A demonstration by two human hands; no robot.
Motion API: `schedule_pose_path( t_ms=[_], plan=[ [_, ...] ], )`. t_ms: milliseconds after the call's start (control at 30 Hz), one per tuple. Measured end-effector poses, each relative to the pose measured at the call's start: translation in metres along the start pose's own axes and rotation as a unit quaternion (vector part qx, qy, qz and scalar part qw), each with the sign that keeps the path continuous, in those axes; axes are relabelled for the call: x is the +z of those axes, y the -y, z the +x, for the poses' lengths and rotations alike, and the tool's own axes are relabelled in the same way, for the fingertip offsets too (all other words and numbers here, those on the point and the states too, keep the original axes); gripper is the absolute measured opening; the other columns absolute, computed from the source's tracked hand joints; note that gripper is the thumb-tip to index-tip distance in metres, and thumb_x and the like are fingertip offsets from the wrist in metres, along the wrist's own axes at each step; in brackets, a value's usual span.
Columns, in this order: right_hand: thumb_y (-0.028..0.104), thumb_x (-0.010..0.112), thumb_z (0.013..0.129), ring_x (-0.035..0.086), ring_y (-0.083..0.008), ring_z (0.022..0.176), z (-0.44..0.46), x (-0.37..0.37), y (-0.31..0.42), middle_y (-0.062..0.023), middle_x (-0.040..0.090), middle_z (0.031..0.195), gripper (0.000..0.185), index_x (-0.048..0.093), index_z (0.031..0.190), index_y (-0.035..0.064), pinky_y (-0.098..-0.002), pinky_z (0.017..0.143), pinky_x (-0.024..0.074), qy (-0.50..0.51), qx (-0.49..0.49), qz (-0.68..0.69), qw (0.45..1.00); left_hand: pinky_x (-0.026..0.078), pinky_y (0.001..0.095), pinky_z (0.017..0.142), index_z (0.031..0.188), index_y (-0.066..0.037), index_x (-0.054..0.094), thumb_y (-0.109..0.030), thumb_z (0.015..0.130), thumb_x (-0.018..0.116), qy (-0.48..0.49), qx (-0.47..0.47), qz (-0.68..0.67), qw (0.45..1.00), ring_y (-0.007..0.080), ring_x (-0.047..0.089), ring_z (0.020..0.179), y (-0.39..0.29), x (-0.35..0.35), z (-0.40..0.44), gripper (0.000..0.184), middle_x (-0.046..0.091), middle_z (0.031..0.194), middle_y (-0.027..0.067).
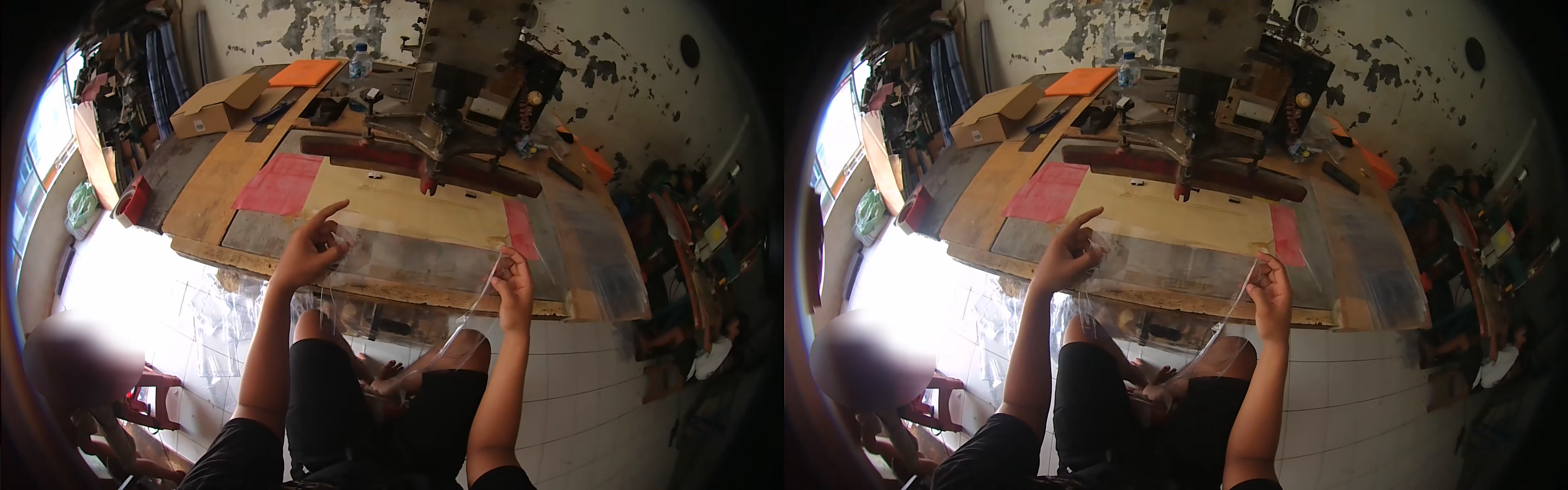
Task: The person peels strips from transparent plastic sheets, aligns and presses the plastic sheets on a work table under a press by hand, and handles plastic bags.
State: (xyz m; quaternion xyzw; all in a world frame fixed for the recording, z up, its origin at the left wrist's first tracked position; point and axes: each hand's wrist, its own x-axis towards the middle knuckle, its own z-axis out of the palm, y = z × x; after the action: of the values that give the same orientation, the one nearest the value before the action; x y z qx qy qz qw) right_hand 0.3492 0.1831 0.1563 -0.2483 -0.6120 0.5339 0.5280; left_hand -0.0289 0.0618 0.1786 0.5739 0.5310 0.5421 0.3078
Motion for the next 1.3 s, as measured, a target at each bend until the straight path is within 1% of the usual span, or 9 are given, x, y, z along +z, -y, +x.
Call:
schedule_pose_path(
  t_ms=[200, 400, 500, 600, 767, 867, 967, 1167, 1300],
  plan=[
    [-0.01, 0.057, 0.088, 0.059, -0.0107, 0.097, -0.002, -0.001, -0.003, -0.0026, 0.056, 0.108, 0.057, 0.051, 0.143, 0.0007, -0.0302, 0.089, 0.0554, 0.001, -0.002, -0.002, 1.0, 0.044, 0.0219, 0.073, 0.16, -0.009, 0.04, -0.008, 0.091, 0.075, -0.004, -0.004, 0.004, 1.0, 0.0042, 0.057, 0.078, -0.001, -0.001, -0.002, 0.077, 0.065, 0.088, -0.0017],
    [-0.009, 0.057, 0.088, 0.058, -0.0109, 0.098, -0.001, 0.0, 0.001, -0.0023, 0.056, 0.108, 0.055, 0.053, 0.142, 0.0007, -0.0299, 0.089, 0.0543, -0.003, 0.003, -0.007, 1.0, 0.044, 0.0234, 0.074, 0.156, -0.009, 0.044, -0.009, 0.091, 0.076, -0.012, -0.001, 0.011, 1.0, 0.0054, 0.059, 0.079, -0.002, 0.001, -0.002, 0.072, 0.066, 0.089, -0.0008],
    [-0.008, 0.057, 0.088, 0.058, -0.0108, 0.098, -0.001, 0.002, 0.003, -0.0021, 0.056, 0.107, 0.055, 0.053, 0.142, 0.0006, -0.0298, 0.088, 0.0539, -0.01, 0.008, -0.006, 1.0, 0.043, 0.0224, 0.068, 0.154, -0.012, 0.047, -0.005, 0.089, 0.075, -0.026, 0.016, 0.016, 0.999, 0.0048, 0.057, 0.075, 0.001, 0.001, -0.002, 0.071, 0.069, 0.093, -0.0019],
    [-0.008, 0.057, 0.088, 0.058, -0.0108, 0.097, -0.001, 0.002, 0.002, -0.002, 0.056, 0.107, 0.055, 0.053, 0.142, 0.0006, -0.0298, 0.088, 0.0538, -0.011, 0.011, -0.006, 1.0, 0.046, 0.0226, 0.072, 0.15, -0.006, 0.049, -0.006, 0.091, 0.074, -0.023, 0.002, -0.043, 0.999, 0.0052, 0.06, 0.079, 0.006, 0.002, -0.002, 0.064, 0.072, 0.096, 0.001],
    [-0.008, 0.057, 0.087, 0.058, -0.0108, 0.097, 0.0, 0.001, 0.001, -0.0016, 0.056, 0.106, 0.055, 0.053, 0.141, 0.0011, -0.0303, 0.089, 0.0541, -0.01, 0.009, -0.003, 1.0, 0.048, 0.0231, 0.076, 0.128, 0.004, 0.061, -0.014, 0.1, 0.07, 0.005, -0.031, -0.064, 0.997, 0.0052, 0.062, 0.082, 0.013, -0.001, 0.002, 0.034, 0.077, 0.099, 0.0054],
    [-0.008, 0.057, 0.087, 0.057, -0.0108, 0.096, -0.001, 0.002, 0.001, -0.0014, 0.055, 0.105, 0.055, 0.054, 0.141, 0.0015, -0.0307, 0.089, 0.0545, -0.008, 0.008, -0.007, 1.0, 0.048, 0.0226, 0.074, 0.115, 0.002, 0.068, -0.021, 0.103, 0.068, -0.017, -0.017, -0.048, 0.999, 0.004, 0.06, 0.08, 0.014, -0.002, 0.003, 0.025, 0.078, 0.095, 0.0038],
    [-0.008, 0.057, 0.087, 0.057, -0.0109, 0.096, -0.001, 0.004, 0.002, -0.0012, 0.055, 0.104, 0.055, 0.054, 0.141, 0.0015, -0.0309, 0.089, 0.0547, -0.013, 0.011, -0.008, 1.0, 0.047, 0.0222, 0.074, 0.108, 0.002, 0.07, -0.027, 0.105, 0.067, -0.044, -0.052, -0.047, 0.997, 0.0034, 0.06, 0.081, 0.009, -0.001, 0.0, 0.029, 0.077, 0.092, 0.0021],
    [-0.008, 0.057, 0.087, 0.057, -0.0109, 0.096, -0.001, 0.003, 0.003, -0.0017, 0.056, 0.105, 0.055, 0.054, 0.141, 0.001, -0.0309, 0.089, 0.0547, -0.011, 0.009, -0.018, 1.0, 0.049, 0.0228, 0.078, 0.118, 0.002, 0.071, -0.023, 0.104, 0.069, -0.063, -0.016, -0.037, 0.997, 0.0051, 0.065, 0.088, 0.014, 0.001, 0.0, 0.029, 0.078, 0.096, 0.0041],
    [-0.006, 0.057, 0.084, 0.054, -0.0092, 0.094, 0.0, 0.005, 0.005, -0.0001, 0.055, 0.105, 0.058, 0.053, 0.142, -0.0002, -0.028, 0.093, 0.0498, -0.023, 0.025, -0.024, 0.999, 0.05, 0.0231, 0.08, 0.121, 0.002, 0.071, -0.022, 0.104, 0.069, -0.055, -0.021, -0.032, 0.998, 0.0056, 0.066, 0.092, 0.005, 0.001, 0.0, 0.029, 0.077, 0.098, 0.0039]
  ],
)
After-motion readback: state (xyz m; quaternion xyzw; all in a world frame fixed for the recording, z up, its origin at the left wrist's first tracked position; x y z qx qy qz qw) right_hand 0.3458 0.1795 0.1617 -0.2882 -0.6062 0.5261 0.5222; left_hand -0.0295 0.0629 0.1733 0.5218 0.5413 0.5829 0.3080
